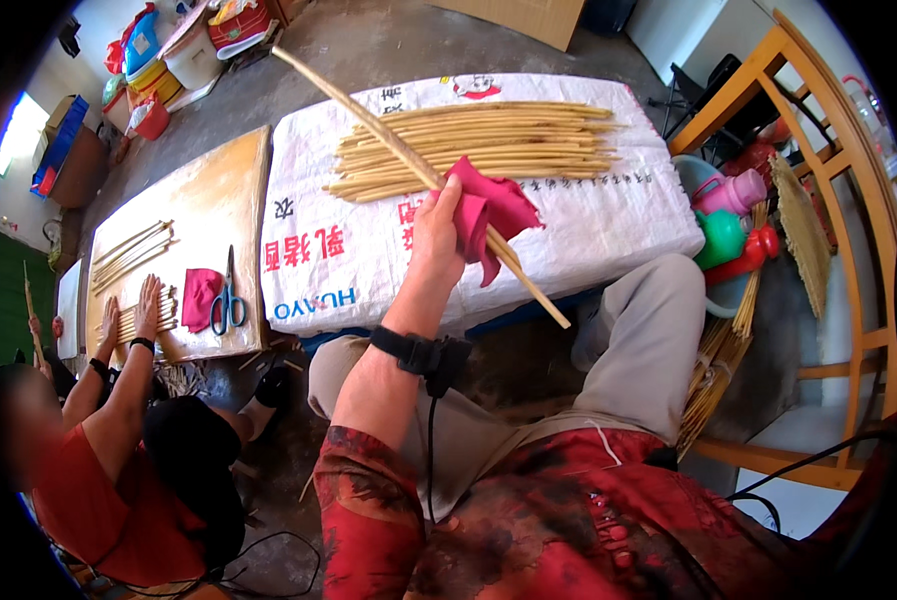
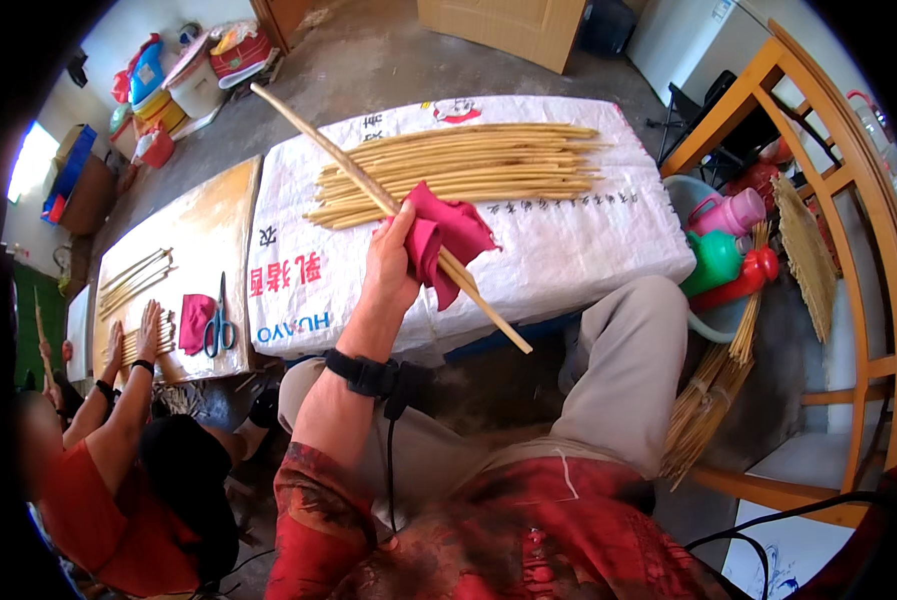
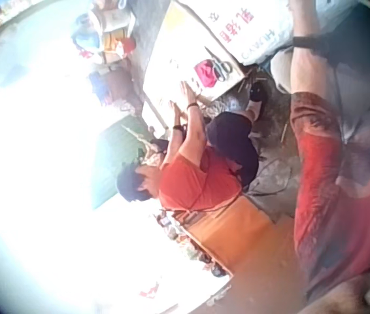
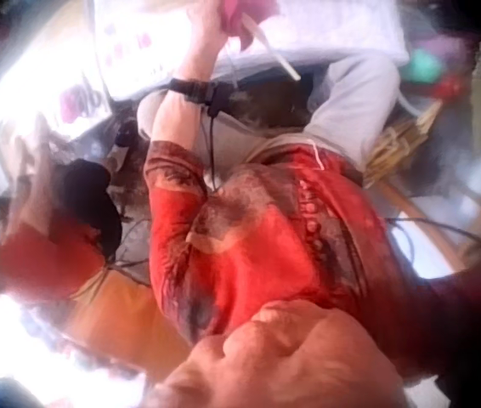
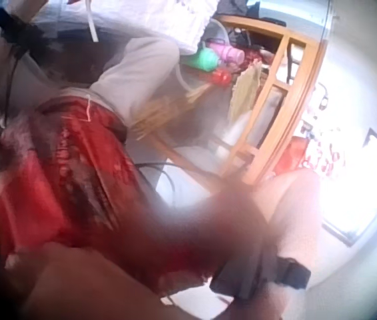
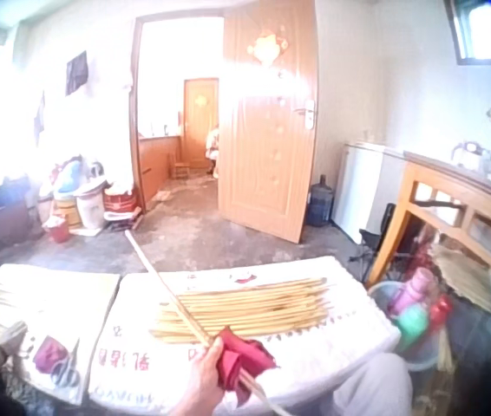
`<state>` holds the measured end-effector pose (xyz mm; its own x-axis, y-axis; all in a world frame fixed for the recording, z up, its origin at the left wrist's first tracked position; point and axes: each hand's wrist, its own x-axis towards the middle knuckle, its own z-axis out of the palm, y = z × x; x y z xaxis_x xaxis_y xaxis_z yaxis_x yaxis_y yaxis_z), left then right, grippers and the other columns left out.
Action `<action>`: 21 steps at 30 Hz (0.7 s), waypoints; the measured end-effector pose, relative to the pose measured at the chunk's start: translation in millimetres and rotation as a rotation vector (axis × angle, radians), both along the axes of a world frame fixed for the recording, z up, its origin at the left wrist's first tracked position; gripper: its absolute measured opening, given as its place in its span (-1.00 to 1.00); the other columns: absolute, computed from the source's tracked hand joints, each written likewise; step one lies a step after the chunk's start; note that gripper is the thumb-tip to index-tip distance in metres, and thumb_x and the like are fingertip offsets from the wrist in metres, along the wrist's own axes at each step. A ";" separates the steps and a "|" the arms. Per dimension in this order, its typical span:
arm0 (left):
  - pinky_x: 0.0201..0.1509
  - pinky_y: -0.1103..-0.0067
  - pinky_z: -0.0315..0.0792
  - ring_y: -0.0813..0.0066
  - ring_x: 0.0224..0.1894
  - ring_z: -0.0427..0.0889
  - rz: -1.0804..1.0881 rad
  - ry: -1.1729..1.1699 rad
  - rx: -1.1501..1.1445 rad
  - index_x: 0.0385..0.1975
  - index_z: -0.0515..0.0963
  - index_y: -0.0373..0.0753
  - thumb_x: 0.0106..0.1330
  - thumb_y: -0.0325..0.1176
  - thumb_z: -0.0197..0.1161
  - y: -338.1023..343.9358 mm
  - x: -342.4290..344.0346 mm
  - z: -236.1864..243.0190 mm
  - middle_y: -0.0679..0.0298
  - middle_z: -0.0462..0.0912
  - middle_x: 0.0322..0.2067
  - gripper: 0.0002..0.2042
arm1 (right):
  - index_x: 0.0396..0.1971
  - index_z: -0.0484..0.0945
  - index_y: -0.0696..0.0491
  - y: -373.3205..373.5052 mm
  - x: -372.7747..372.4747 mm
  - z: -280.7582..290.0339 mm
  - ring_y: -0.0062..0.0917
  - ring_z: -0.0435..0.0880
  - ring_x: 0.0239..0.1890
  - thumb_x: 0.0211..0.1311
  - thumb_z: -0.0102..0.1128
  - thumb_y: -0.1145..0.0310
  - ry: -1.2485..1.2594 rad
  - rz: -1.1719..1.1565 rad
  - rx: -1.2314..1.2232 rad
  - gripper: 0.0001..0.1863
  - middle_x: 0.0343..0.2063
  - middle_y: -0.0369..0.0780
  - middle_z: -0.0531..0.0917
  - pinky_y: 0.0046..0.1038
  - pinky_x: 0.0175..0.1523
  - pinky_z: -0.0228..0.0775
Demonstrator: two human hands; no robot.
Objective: The person groups wooden sticks together on a table, ties them with paper bands, bundles them with string, and stacks the assembled wooden mats on shelves.
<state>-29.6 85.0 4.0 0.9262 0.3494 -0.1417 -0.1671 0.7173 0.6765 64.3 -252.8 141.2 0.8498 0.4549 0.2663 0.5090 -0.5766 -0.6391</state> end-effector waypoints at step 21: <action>-0.66 0.67 0.20 0.69 -0.71 0.31 -0.089 0.223 0.288 -0.48 0.44 -0.23 0.27 -0.20 0.02 -16.8 -11.1 -29.2 0.41 0.39 -0.72 -0.76 | -0.16 0.43 0.18 178.6 -123.7 23.7 -0.59 0.58 -0.40 0.19 -0.01 0.42 0.771 0.949 -0.104 -0.76 -0.36 -0.19 0.55 -0.56 -0.23 0.39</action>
<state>-40.7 68.2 -25.1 0.9120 0.3240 -0.2514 0.0618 0.4975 0.8653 -59.5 -74.2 164.9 0.0893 0.9682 -0.2336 0.2638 -0.2492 -0.9318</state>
